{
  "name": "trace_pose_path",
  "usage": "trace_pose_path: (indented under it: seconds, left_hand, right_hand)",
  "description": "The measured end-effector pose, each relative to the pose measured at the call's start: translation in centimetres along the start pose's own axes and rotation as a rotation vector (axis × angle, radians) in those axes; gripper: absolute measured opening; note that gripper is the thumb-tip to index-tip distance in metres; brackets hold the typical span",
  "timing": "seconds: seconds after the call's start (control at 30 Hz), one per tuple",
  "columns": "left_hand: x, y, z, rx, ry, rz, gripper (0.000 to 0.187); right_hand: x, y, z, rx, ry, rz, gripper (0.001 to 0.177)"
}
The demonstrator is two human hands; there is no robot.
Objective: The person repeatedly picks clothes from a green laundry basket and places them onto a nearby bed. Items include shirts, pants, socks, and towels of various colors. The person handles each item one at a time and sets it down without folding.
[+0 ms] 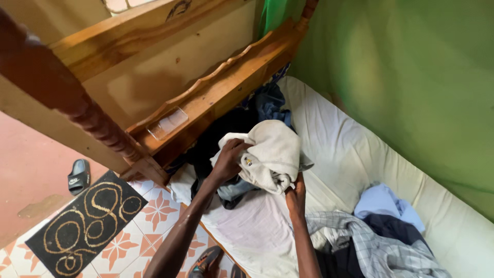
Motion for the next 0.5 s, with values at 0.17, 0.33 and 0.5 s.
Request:
trace_pose_path:
  seconds: [0.17, 0.33, 0.5]
  left_hand:
    - [-1.8, 3.2, 3.6, 0.124, 0.264, -0.156, 0.062]
    - [-2.2, 3.6, 6.5, 0.274, 0.118, -0.290, 0.055]
    - [-3.9, 1.8, 8.5, 0.384, 0.056, -0.240, 0.052]
  right_hand:
    - [-2.7, 5.1, 0.7, 0.034, 0.001, -0.110, 0.062]
    - [-4.4, 10.4, 1.3, 0.051, 0.121, 0.001, 0.061]
    - [-5.8, 12.5, -0.2, -0.041, 0.173, 0.124, 0.050]
Point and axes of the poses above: each hand's wrist, its own y-axis towards the middle knuckle, its own x-axis out of the back of the hand, z = x × y, the point moved 1 cm from there along y, towards the middle knuckle, and after that the axes turned 11 degrees about -x, right-handed, at the moved point
